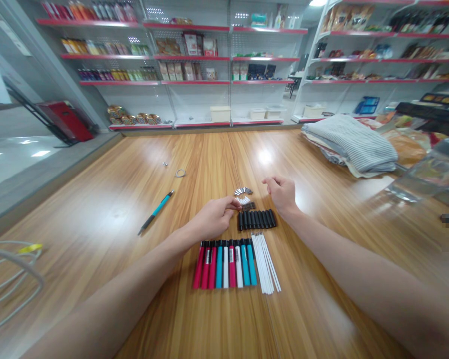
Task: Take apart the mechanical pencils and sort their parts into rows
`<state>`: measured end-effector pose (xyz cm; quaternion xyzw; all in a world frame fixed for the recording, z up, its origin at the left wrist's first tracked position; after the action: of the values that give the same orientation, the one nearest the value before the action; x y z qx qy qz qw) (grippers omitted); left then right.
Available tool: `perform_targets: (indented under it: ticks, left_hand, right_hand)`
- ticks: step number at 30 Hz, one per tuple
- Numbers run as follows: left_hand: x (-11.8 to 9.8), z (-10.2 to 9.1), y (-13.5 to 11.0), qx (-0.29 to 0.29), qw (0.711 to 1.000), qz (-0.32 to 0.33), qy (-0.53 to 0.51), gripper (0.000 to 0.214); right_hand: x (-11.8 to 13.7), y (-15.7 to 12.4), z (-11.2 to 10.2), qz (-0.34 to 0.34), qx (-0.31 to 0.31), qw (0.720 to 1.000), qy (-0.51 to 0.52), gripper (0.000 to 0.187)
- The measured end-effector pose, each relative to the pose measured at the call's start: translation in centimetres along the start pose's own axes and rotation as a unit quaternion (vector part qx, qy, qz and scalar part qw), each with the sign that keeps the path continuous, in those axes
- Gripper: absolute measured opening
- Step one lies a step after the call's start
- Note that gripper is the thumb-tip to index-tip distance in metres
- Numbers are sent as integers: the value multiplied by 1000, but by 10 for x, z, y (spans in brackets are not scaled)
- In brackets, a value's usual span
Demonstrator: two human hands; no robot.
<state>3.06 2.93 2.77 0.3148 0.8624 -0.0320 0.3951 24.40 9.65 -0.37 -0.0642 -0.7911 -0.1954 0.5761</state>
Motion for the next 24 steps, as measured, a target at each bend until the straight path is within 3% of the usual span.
perform_targets:
  ticks: [24]
  left_hand:
    - [10,5,2,6,998,-6,-61,28]
  right_hand:
    - [-3,1,1,-6,-11,1000,-9,30]
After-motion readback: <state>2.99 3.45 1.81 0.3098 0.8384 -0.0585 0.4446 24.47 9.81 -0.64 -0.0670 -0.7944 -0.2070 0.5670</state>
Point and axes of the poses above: each hand's wrist, its own y-axis towards the middle knuckle, its own z-axis out of the palm, x = y × z, the point moved 3 cm from there along y, towards the middle knuckle, and after that the axes turned 9 degrees about z, right-handed, at the moved point
